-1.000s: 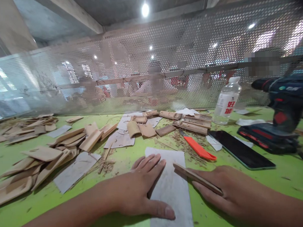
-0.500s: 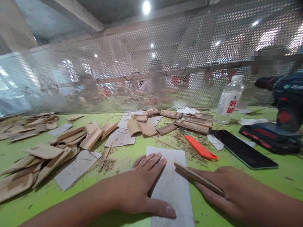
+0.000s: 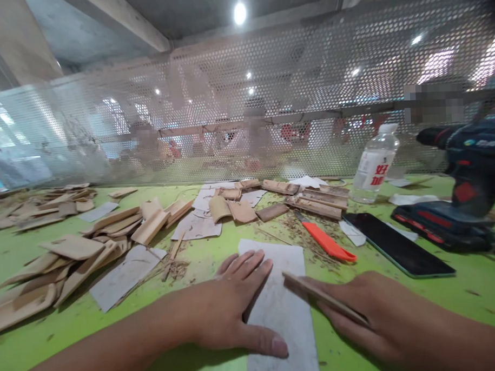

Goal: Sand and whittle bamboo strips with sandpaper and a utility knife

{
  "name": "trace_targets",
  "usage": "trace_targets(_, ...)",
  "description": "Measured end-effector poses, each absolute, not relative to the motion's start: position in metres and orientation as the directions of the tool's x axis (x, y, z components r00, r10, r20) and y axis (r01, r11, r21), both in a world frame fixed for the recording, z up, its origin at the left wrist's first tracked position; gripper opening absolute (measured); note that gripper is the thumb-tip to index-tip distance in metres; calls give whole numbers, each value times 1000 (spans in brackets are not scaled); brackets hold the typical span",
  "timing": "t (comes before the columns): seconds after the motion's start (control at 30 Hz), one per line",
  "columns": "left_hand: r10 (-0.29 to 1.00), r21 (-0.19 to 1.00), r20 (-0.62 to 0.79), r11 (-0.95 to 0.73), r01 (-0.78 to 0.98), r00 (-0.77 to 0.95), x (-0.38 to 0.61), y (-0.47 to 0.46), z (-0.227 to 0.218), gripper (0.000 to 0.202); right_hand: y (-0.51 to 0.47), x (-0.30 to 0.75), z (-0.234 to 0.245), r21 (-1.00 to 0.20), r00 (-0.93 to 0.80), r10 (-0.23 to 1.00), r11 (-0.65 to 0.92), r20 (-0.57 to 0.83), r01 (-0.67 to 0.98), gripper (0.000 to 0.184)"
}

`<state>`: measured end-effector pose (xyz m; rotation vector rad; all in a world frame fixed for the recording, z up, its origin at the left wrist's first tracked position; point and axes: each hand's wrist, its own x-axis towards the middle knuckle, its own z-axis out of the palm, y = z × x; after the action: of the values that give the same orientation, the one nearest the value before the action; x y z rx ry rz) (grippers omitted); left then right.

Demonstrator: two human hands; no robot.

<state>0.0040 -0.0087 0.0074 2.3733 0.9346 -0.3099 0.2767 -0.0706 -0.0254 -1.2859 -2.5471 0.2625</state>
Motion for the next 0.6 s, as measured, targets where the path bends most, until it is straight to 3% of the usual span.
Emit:
trace_targets(0.17, 553, 429, -381, -605, 671, 741, 3, -7, 6, 123, -71, 276, -24, -307, -611, 789, 598, 64, 741, 40)
trace_targets(0.43, 547, 451, -365, -604, 657, 754, 2, -8, 7, 121, -71, 273, -20, -352, -604, 794, 585, 65, 731, 36)
trace_targets(0.6, 564, 439, -372, -593, 675, 737, 3, -8, 7, 124, -68, 273, -22, -300, -574, 819, 551, 12, 779, 39)
